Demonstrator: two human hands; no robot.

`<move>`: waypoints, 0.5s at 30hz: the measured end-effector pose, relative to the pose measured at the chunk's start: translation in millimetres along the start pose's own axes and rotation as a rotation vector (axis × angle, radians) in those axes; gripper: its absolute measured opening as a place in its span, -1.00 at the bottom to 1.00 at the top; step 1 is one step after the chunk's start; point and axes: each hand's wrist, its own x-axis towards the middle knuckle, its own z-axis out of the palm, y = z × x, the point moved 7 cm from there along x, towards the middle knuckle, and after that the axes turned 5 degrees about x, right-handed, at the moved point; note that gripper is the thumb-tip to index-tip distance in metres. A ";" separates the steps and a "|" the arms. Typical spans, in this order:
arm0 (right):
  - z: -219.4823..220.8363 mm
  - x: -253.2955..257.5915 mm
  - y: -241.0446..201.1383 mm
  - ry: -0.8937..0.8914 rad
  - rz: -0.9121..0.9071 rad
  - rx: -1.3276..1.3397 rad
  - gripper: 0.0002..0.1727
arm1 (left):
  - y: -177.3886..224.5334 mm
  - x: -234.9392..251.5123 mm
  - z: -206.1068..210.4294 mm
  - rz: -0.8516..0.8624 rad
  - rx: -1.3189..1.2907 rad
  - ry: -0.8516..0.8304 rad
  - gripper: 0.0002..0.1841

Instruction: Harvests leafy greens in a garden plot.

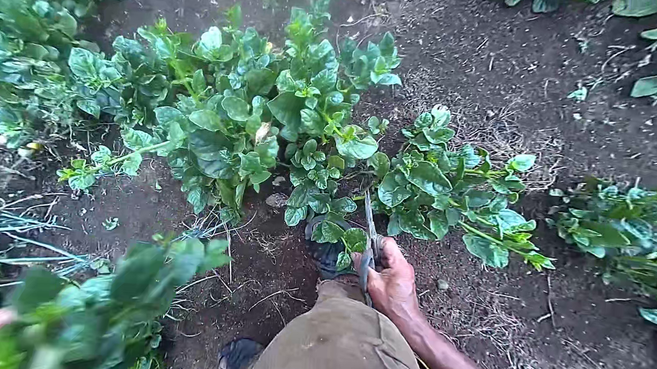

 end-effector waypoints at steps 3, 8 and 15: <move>3.7 14.8 -53.0 -0.071 -0.128 0.094 -0.64 | 44.7 30.0 86.0 0.095 0.161 -0.474 -0.32; 50.4 38.7 -119.2 -0.417 -0.177 0.209 -0.62 | 50.0 68.8 212.8 0.229 0.038 -0.693 0.12; 22.8 42.7 -102.7 -0.563 0.011 0.764 -0.62 | 60.8 90.4 207.2 0.293 -0.335 -0.497 -0.64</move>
